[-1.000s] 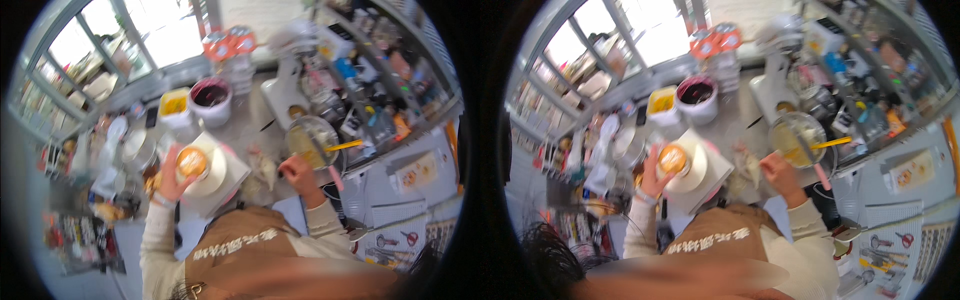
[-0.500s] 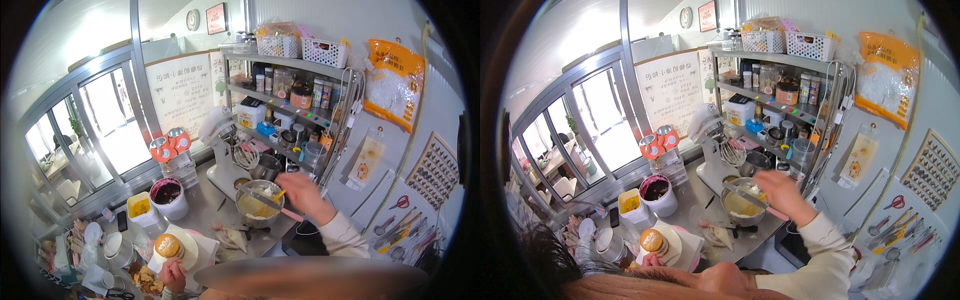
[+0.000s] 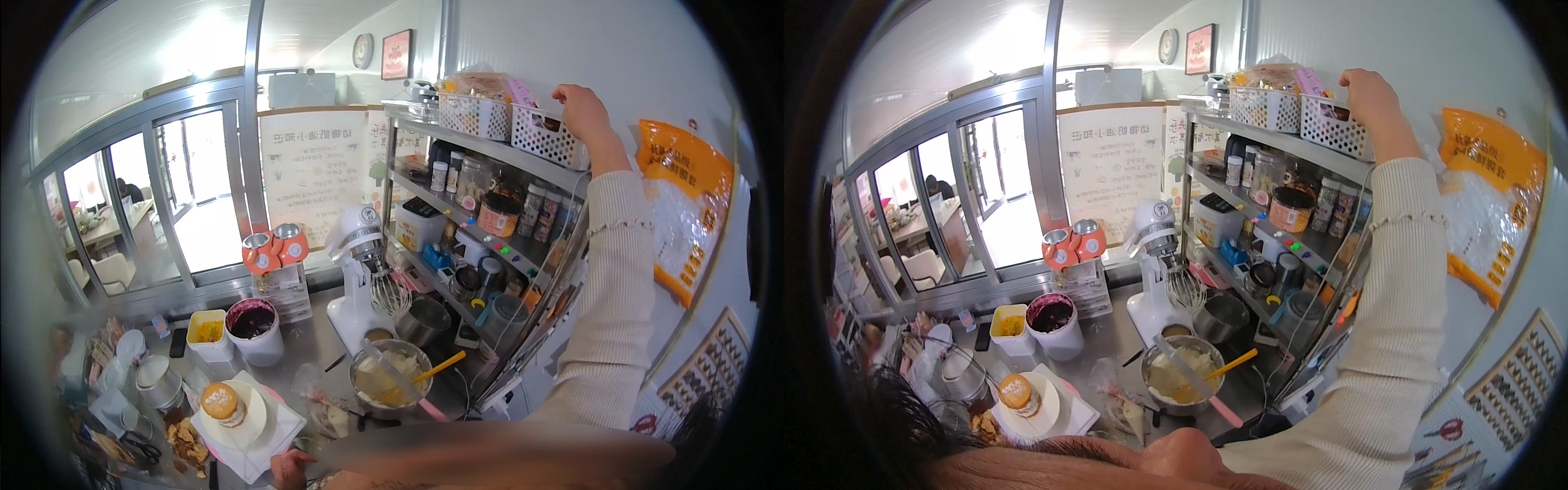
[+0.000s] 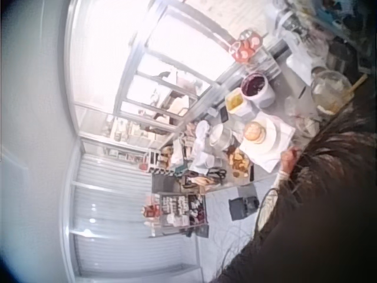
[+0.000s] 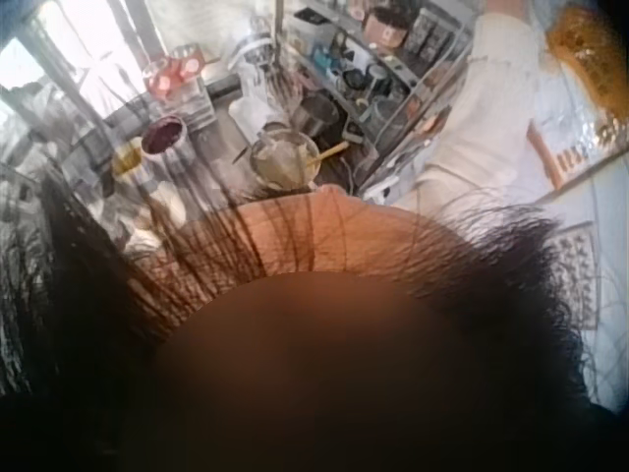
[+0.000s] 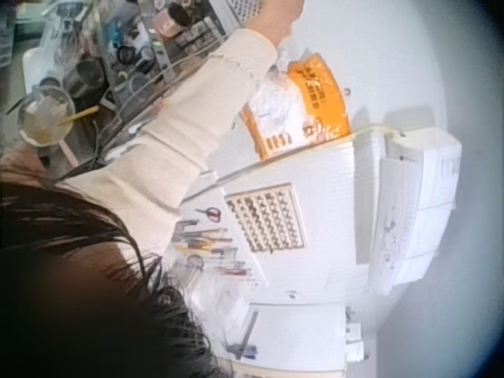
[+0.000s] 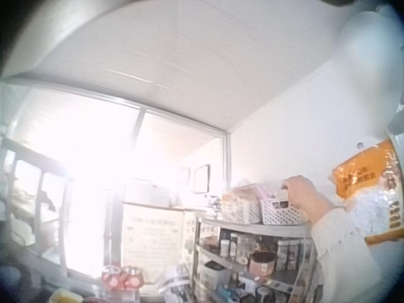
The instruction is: The person assembles a layered cake by piping cream onto cake layers, spreading it with a spatula, sprinkling toppings, and stacking additional layers. They use a piping bag, spatula, and tweezers to decorate and finish the cake.
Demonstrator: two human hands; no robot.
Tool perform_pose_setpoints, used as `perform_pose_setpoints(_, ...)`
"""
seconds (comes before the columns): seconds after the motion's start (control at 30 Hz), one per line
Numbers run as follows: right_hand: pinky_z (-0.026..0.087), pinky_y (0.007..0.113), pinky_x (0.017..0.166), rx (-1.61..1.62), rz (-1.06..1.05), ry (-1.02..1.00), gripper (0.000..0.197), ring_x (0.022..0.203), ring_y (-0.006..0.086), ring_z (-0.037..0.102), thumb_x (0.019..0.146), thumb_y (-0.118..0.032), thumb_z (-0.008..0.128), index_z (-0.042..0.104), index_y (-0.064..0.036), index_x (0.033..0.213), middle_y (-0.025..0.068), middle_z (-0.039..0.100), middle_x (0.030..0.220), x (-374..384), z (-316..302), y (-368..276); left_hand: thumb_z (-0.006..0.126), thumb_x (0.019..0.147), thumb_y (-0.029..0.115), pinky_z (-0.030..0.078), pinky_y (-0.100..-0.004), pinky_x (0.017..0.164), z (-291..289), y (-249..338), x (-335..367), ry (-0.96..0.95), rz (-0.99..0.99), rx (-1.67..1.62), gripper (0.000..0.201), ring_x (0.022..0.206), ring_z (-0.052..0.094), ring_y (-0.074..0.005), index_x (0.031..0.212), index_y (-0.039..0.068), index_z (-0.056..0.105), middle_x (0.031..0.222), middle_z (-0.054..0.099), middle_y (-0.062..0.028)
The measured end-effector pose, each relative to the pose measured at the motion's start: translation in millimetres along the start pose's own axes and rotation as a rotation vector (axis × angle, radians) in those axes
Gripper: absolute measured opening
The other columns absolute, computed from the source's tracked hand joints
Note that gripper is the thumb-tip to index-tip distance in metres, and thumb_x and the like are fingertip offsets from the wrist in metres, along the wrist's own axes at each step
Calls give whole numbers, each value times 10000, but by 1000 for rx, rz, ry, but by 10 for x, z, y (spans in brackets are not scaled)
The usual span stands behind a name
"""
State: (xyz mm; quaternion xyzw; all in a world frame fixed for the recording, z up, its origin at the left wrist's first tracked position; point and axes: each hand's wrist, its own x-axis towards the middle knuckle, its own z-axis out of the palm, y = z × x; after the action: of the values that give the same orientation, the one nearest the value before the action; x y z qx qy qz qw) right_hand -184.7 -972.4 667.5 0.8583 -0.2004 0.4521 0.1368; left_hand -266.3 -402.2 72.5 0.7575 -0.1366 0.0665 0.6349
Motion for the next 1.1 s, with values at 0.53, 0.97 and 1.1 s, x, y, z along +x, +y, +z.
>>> perform_pose_setpoints(0.53, 503, 415, 694, 637, -1222, -321, 220, 773, 272, 672, 797, -86, 639, 678, -107, 1013, 48, 671, 795, -2837, 1015, -1500, 503, 1073, 199, 428, -247, 647, 762, 76, -320, 258, -193, -181, 227, 708, 504, -87, 1155, 26, 625, 808, 547, 0)
perform_pose_setpoints(0.97, 523, 475, 802, 1421, -418, -991, 202, 902, 409, 651, 951, -138, 616, 687, -32, 1108, 198, 690, 968, -5725, 1979, -2677, 614, 958, 136, 548, -329, 688, 224, -818, -987, 656, -894, -585, 100, 724, 624, -152, 1036, 101, 561, 951, 624, -47)
perform_pose_setpoints(1.1, 471, 504, 962, 1003, -245, -959, 317, 1123, 428, 575, 941, -217, 635, 647, -18, 1188, 225, 632, 1177, -6260, 2698, -3668, 637, 966, 147, 555, -318, 722, 95, -796, -954, 487, -950, -508, 99, 763, 628, -139, 1028, 77, 605, 952, 641, -38)
